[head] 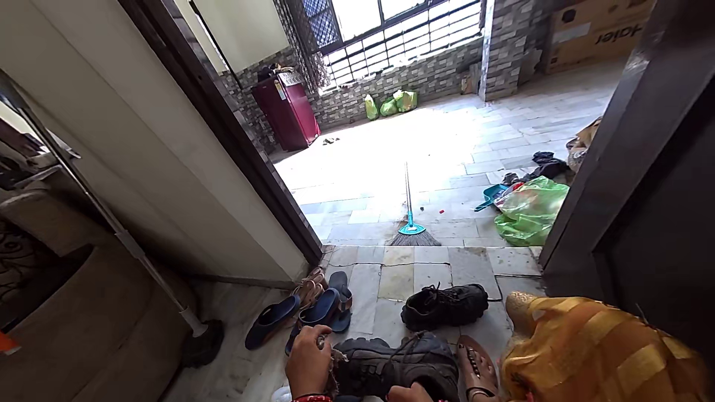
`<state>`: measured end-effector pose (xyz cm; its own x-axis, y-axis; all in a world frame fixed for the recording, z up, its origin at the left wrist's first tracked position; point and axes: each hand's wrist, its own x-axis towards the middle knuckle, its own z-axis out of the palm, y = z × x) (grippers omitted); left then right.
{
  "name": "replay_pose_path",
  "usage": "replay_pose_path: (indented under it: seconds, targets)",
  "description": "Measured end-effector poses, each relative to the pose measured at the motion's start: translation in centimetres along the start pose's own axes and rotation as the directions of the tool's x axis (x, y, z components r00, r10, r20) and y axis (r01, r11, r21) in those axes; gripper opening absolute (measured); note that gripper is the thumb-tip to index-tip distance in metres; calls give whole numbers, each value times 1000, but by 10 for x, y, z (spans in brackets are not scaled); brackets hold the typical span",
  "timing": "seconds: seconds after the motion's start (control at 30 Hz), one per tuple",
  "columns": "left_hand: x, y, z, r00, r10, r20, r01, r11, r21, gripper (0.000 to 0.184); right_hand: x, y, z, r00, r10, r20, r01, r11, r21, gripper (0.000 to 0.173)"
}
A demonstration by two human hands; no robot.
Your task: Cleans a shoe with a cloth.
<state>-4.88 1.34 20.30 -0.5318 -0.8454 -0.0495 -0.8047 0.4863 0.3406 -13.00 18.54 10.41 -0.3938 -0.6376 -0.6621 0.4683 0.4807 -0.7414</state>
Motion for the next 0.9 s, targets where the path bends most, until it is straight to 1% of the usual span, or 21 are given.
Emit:
replay_pose_path:
  seconds: [0.03, 0.07, 0.13, 0.17, 0.23, 0.27, 0.33, 0.37, 0.43, 0.5, 0.6, 0.63, 0.7, 0.77, 0.83, 0.9]
  targets:
    - [1, -1, -1, 1000, -9, -5, 9, 1000, -13, 24, 0, 0, -1, 1000, -29, 6, 29, 999, 13, 25]
    - [1, -3, -3, 1000, -17, -20, 17, 999, -34, 23, 2, -2, -2, 998, -63, -2, 63, 996, 69, 20]
    - [1, -9, -7, 996, -27, -79, 19, 995, -95, 23, 11, -10, -9, 990, -135, -42, 142, 950, 277, 6]
    - [0, -12, -10, 994, -39, -104, 25, 991, -130, 23, 16, -15, -15, 984, -168, -65, 180, 902, 391, 4]
    - [-2, -20, -16, 985, -69, -155, 39, 981, -191, 24, 23, -27, -29, 963, -245, -111, 262, 766, 587, 13]
    - [-2, -24, -18, 979, -83, -189, 42, 976, -215, 24, 24, -34, -37, 951, -275, -142, 298, 692, 657, 15]
    - [-3, -29, -20, 961, -114, -254, 47, 966, -254, 22, 27, -48, -51, 923, -306, -233, 374, 573, 730, 17]
    - [-3, -31, -19, 953, -125, -277, 47, 962, -270, 21, 27, -53, -58, 908, -308, -284, 412, 534, 739, 17]
    - [-1, -32, -18, 943, -140, -301, 47, 954, -297, 20, 29, -55, -68, 879, -298, -372, 476, 491, 730, 18]
    - [2, -29, -16, 938, -144, -315, 36, 945, -325, 19, 31, -53, -73, 870, -278, -407, 493, 490, 719, 19]
    - [5, -20, -12, 938, -116, -327, -14, 928, -372, 19, 30, -45, -68, 900, -239, -364, 434, 548, 715, 18]
    - [7, -18, -11, 939, -92, -332, -48, 920, -390, 21, 28, -42, -63, 916, -229, -330, 400, 577, 712, 18]
    - [8, -13, -7, 935, -30, -352, -128, 901, -416, 34, 23, -35, -50, 946, -211, -246, 324, 634, 703, 18]
    - [7, -7, -4, 916, 41, -399, -221, 882, -416, 44, 17, -31, -36, 969, -193, -153, 244, 679, 693, 20]
    - [7, -5, 4, 876, 144, -460, -322, 885, -336, 47, 13, -28, -26, 981, -186, -53, 169, 693, 701, 20]
    - [7, -9, 20, 826, 252, -504, -377, 912, -162, 42, 10, -26, -17, 978, -204, 35, 113, 669, 735, 20]
